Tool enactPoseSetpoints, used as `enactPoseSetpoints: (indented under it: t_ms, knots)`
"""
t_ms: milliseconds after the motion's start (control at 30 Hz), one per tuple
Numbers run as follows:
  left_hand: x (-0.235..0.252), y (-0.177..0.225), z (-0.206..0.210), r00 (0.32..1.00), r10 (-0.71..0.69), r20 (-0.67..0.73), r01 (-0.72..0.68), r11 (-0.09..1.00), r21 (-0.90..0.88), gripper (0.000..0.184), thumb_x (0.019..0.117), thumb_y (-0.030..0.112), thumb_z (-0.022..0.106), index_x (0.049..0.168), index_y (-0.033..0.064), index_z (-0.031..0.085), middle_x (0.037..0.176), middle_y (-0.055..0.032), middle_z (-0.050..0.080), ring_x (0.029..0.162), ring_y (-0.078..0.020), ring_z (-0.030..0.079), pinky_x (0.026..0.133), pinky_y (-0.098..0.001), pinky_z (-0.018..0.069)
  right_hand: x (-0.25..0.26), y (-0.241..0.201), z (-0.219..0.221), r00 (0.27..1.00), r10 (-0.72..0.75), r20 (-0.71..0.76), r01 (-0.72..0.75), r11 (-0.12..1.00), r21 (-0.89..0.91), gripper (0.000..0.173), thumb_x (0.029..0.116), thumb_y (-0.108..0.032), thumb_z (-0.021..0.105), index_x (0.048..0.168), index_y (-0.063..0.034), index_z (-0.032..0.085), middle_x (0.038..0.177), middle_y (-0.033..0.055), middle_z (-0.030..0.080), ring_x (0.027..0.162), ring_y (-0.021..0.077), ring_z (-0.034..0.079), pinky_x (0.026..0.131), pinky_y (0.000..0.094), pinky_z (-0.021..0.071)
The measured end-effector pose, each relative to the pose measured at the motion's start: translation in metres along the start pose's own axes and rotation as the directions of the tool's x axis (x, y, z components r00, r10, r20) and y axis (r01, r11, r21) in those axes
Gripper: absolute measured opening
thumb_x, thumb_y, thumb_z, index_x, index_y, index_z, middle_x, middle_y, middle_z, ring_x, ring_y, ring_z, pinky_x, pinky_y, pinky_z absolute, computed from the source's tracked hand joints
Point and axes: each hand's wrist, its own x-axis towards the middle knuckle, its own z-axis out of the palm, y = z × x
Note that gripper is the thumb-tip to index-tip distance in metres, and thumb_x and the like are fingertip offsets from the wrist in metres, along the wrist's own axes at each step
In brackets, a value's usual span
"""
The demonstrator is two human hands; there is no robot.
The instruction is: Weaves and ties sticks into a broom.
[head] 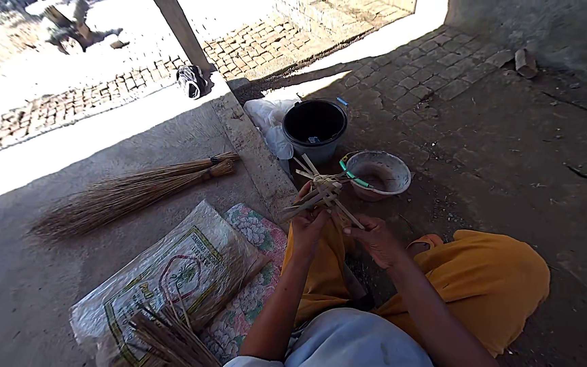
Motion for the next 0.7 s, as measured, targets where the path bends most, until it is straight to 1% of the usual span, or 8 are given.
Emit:
enactPoseSetpoints:
  t_ms: [100, 167, 267, 333, 400, 533, 633, 700]
  knots:
    - [0.005, 0.001, -0.014, 1.000, 0.016, 0.001, -0.016, 0.998, 0.065, 0.071, 0.0836, -0.011, 0.065, 0.149, 0.0054, 0.042, 0.118, -0.0067, 0.070, 0.102, -0.0138, 0.070, 0.094, -0.0325, 0.0576, 0.000, 0.009, -0.017, 0.988, 0.097, 0.123, -0.082, 0.989, -0.120, 0.008, 0.0904, -0.002, 0.067, 0.090, -0.0074, 0.073, 0.087, -0.0040, 0.071, 0.083, 0.0033, 0.064, 0.081, 0.0213, 0.0541]
    - [0.004, 0.003, -0.016, 1.000, -0.014, 0.009, 0.013, 0.998, 0.063, 0.072, 0.0856, -0.011, 0.064, 0.151, 0.0055, 0.039, 0.115, -0.0063, 0.071, 0.097, -0.0125, 0.071, 0.092, -0.0303, 0.0581, 0.001, 0.012, -0.029, 0.990, 0.089, 0.106, -0.067, 0.978, -0.196, 0.007, 0.0923, -0.002, 0.066, 0.095, -0.0046, 0.072, 0.091, -0.0022, 0.071, 0.085, 0.0038, 0.065, 0.082, 0.0212, 0.0543]
    - [0.004, 0.001, -0.018, 0.999, 0.010, 0.049, -0.015, 0.995, 0.102, 0.072, 0.0854, -0.012, 0.064, 0.151, 0.0022, 0.038, 0.120, -0.0084, 0.069, 0.099, -0.0135, 0.071, 0.092, -0.0315, 0.0587, 0.006, 0.006, -0.037, 0.994, -0.083, -0.065, 0.066, 0.972, -0.226, 0.014, 0.0986, -0.007, 0.059, 0.106, -0.0009, 0.069, 0.100, 0.0037, 0.072, 0.091, 0.0100, 0.068, 0.085, 0.0259, 0.0565]
    - [0.003, -0.004, -0.016, 0.996, 0.043, 0.084, -0.057, 0.985, 0.166, 0.071, 0.0846, -0.011, 0.065, 0.150, 0.0000, 0.040, 0.127, -0.0120, 0.066, 0.106, -0.0159, 0.069, 0.095, -0.0338, 0.0579, 0.008, -0.009, -0.034, 0.986, -0.164, -0.029, 0.150, 0.950, -0.274, 0.025, 0.1035, -0.017, 0.053, 0.115, -0.0002, 0.068, 0.110, 0.0072, 0.073, 0.102, 0.0141, 0.069, 0.093, 0.0295, 0.0554]
    - [0.000, -0.009, -0.008, 0.985, 0.099, 0.140, -0.130, 0.962, 0.241, 0.068, 0.0840, -0.009, 0.067, 0.147, -0.0040, 0.042, 0.132, -0.0135, 0.063, 0.113, -0.0148, 0.066, 0.100, -0.0324, 0.0556, 0.007, -0.021, -0.022, 0.981, -0.182, 0.064, 0.193, 0.913, -0.359, 0.032, 0.1029, -0.024, 0.056, 0.120, 0.0012, 0.065, 0.108, 0.0049, 0.071, 0.101, 0.0094, 0.068, 0.093, 0.0270, 0.0554]
    - [-0.003, -0.011, -0.007, 0.950, 0.109, 0.293, -0.195, 0.939, 0.284, 0.065, 0.0883, -0.002, 0.068, 0.147, -0.0088, 0.042, 0.138, -0.0163, 0.059, 0.121, -0.0142, 0.062, 0.106, -0.0318, 0.0510, 0.005, -0.018, -0.009, 0.963, -0.259, 0.079, 0.270, 0.903, -0.334, 0.012, 0.1001, -0.011, 0.059, 0.097, -0.0036, 0.067, 0.084, -0.0068, 0.065, 0.076, -0.0026, 0.060, 0.073, 0.0158, 0.0516]
    - [0.003, 0.000, -0.031, 0.918, -0.046, 0.393, 0.000, 0.993, 0.116, 0.076, 0.0941, 0.016, 0.070, 0.155, 0.0043, 0.026, 0.131, -0.0048, 0.066, 0.103, -0.0126, 0.071, 0.093, -0.0342, 0.0587, 0.001, -0.025, -0.024, 0.960, -0.242, 0.142, 0.274, 0.916, -0.292, 0.012, 0.0997, -0.010, 0.058, 0.096, -0.0058, 0.069, 0.086, -0.0085, 0.067, 0.078, -0.0032, 0.062, 0.075, 0.0162, 0.0533]
    - [0.008, 0.004, -0.042, 0.865, -0.147, 0.480, 0.135, 0.989, 0.060, 0.089, 0.0912, 0.035, 0.075, 0.154, 0.0121, 0.017, 0.129, -0.0001, 0.066, 0.096, -0.0091, 0.071, 0.085, -0.0291, 0.0590, -0.001, -0.035, -0.036, 0.947, -0.181, 0.264, 0.262, 0.912, -0.316, 0.012, 0.1003, -0.012, 0.059, 0.097, -0.0063, 0.069, 0.086, -0.0104, 0.066, 0.078, -0.0055, 0.060, 0.074, 0.0141, 0.0515]
